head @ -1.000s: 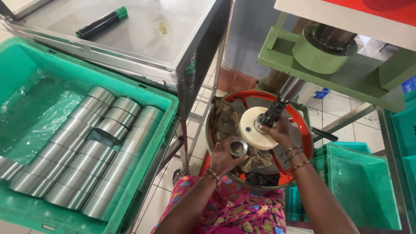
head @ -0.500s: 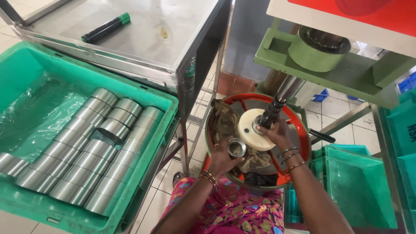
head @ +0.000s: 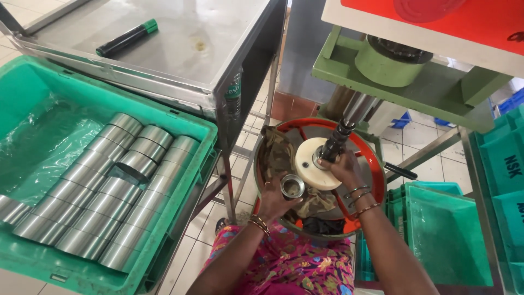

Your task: Operating a vertical press and organizing metal cylinders between containers on a fabrication floor.

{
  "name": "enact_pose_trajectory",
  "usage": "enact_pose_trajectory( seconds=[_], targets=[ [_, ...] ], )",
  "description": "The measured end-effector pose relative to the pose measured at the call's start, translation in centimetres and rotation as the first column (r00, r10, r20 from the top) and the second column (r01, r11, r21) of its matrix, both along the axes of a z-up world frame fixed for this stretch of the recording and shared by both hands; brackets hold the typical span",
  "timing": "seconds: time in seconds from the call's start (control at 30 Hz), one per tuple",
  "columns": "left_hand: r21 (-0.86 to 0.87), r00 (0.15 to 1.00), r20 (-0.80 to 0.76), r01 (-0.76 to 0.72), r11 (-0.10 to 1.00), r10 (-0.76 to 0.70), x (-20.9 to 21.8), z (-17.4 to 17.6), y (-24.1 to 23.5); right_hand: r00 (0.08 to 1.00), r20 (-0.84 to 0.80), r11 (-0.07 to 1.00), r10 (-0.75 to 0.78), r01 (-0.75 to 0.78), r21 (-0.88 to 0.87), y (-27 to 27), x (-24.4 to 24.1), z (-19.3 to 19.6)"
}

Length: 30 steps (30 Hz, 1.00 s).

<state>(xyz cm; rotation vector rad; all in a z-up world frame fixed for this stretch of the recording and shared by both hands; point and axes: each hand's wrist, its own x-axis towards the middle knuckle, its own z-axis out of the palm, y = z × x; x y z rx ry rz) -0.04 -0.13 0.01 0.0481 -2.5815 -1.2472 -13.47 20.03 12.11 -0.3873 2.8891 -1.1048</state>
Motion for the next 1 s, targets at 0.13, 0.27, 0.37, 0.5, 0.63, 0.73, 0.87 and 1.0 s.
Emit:
enact_pose_trajectory(
  seconds=[0.13,0.27,0.37,0.5,0.63,0.73,0.87,1.0],
  targets=[
    [-0.026,0.999,-0.029,-0.019,0.999,0.018,-0.2,-0.1,0.2,0.998,-0.062,1.000,0.004,-0.004,0.013,0.5,-0.5,-1.2],
    [-0.026,0.998,-0.049,-0.027,0.999,0.026,0.0,-0.1,0.1,0.994,-0.113,1.000,-0.006,0.005,-0.008,0.5,-0.8,-1.9],
    [-0.011,0.999,-0.046,-0.022,1.000,0.022,0.0,0.0,0.2,0.992,-0.126,1.000,-0.021,0.020,-0.008,0.6,-0.7,-1.9],
    [0.009,0.999,-0.050,-0.022,1.000,0.022,0.1,0.6,0.1,0.997,-0.064,0.997,-0.045,0.048,0.056,0.4,-0.7,-1.5],
    [0.018,0.992,-0.118,-0.043,0.999,0.045,-0.1,0.3,-0.1,0.998,-0.052,0.999,-0.034,0.034,-0.010,0.3,-0.2,-1.0],
    [0.184,0.992,-0.129,0.035,0.982,-0.012,-0.1,0.9,-0.3,0.997,-0.056,0.999,-0.046,0.046,-0.013,0.2,-0.1,-0.8],
    [0.105,0.983,-0.173,-0.040,0.994,0.058,-0.2,1.8,-0.3,0.998,-0.054,0.999,-0.024,0.023,-0.030,0.4,-0.2,-1.0],
    [0.221,0.986,-0.143,-0.048,0.974,0.081,-0.3,2.9,-0.2,0.997,-0.079,0.998,-0.019,0.014,-0.066,0.3,0.2,-0.6]
  ],
)
